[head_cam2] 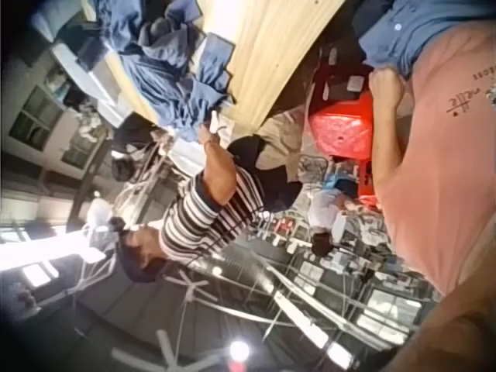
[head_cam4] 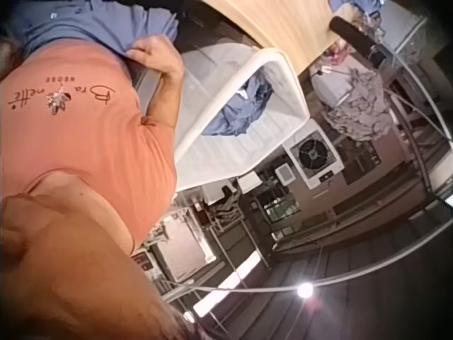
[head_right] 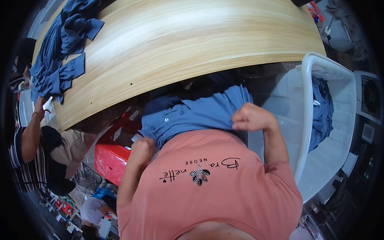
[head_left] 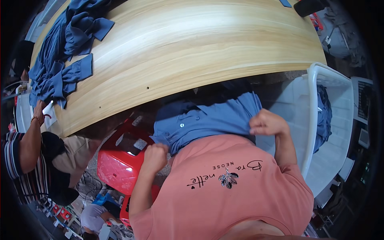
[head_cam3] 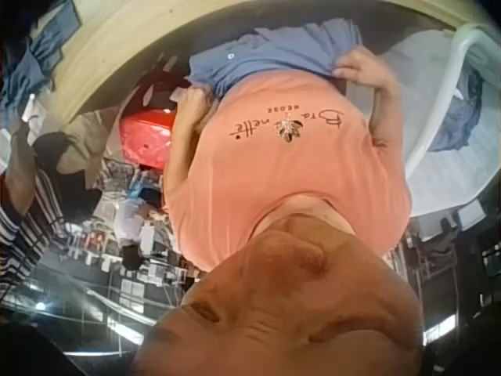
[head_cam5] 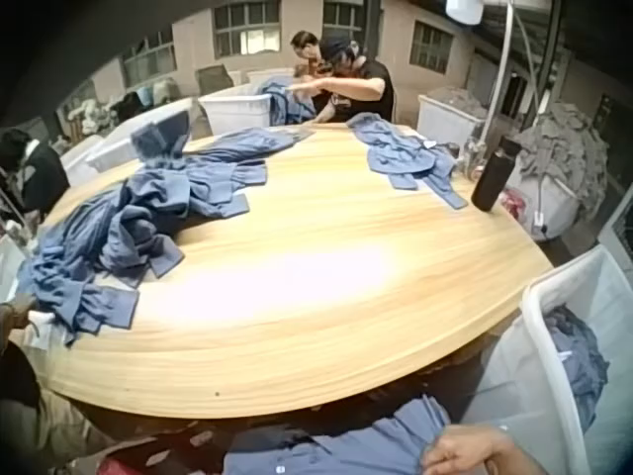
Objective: Inspecting blue garments and placing them into a storage bin.
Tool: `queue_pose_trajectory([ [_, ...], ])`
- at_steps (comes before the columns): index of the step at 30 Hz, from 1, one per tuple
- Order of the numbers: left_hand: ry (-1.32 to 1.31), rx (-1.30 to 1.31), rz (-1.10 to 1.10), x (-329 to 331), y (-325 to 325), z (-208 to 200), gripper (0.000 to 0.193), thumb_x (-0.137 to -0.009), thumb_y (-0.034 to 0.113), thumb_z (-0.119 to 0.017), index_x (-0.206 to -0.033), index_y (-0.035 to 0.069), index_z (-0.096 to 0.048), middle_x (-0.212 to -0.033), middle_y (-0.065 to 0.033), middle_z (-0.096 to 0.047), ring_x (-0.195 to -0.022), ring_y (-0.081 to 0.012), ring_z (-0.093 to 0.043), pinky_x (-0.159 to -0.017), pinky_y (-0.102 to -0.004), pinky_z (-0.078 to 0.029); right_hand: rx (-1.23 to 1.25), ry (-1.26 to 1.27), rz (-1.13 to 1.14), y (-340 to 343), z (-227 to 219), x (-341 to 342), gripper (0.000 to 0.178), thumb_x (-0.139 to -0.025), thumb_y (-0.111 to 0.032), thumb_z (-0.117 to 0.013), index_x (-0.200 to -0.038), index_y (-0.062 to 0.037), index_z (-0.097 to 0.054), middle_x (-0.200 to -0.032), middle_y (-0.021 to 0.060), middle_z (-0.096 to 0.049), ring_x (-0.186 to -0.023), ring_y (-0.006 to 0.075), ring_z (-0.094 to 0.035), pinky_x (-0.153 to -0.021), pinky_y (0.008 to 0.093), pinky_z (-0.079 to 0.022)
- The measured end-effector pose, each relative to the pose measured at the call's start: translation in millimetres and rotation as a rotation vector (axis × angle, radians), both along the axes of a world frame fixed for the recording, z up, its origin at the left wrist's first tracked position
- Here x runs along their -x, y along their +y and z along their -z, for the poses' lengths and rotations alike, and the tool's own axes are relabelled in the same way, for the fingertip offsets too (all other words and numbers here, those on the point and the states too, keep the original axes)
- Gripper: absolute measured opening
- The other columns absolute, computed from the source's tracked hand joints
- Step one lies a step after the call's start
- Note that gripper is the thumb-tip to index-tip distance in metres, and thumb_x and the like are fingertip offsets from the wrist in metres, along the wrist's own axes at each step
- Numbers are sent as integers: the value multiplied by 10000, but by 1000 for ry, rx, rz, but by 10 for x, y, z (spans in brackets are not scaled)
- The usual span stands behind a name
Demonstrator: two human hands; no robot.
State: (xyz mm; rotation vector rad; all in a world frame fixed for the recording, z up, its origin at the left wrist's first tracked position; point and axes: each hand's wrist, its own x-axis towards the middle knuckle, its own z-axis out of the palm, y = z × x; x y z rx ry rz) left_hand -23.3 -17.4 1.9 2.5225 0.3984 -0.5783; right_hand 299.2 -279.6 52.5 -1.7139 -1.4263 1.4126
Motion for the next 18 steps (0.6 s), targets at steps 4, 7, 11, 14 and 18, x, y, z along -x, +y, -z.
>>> queue_pose_trajectory([
  [4, -501, 9, -150, -736, -47, 16, 278, -679, 117, -675, -933, 45, -588, -957, -162, -577, -876, -337, -552, -735, -414, -453, -41, 203, -19, 114, -66, 158, 305, -813, -209, -614, -645, 0, -469, -565, 104, -433, -480, 258, -447, -475, 355, -351],
  [7, -439, 115, 120, -1241, -192, 201, 599, -660, 102, -696, -1224, 114, -495, -1242, -170, -472, -1097, -359, -472, -870, -433, -412, 182, 187, 39, 249, 300, 255, 220, -811, -201, -597, -758, 1, -526, -636, 117, -509, -582, 257, -512, -545, 324, -403],
  [11, -264, 129, 207, -1404, -309, 434, 636, -693, -44, -514, -1297, 143, -443, -1344, -178, -389, -1204, -366, -400, -935, -428, -385, -148, -536, 492, 402, 881, 157, 219, -786, -186, -603, -960, -54, -588, -910, 165, -604, -833, 332, -591, -732, 403, -469],
  [14, -295, 84, 213, -1370, -254, 512, 619, -691, -9, -588, -1281, 128, -461, -1378, -189, -351, -1239, -380, -364, -988, -425, -359, 140, -1178, 383, 561, 1247, -25, 445, -790, -392, -594, -1149, -130, -568, -1131, 205, -542, -1015, 394, -541, -882, 446, -433],
  [18, -221, 177, 92, -1315, -223, 511, 632, -669, 43, -680, -1263, 112, -477, -1398, -200, -319, -1263, -389, -334, -1020, -415, -340, 228, -1263, 662, 446, 1473, -308, 509, -808, -470, -527, -1229, -185, -531, -1297, 198, -453, -1164, 373, -470, -967, 440, -385],
])
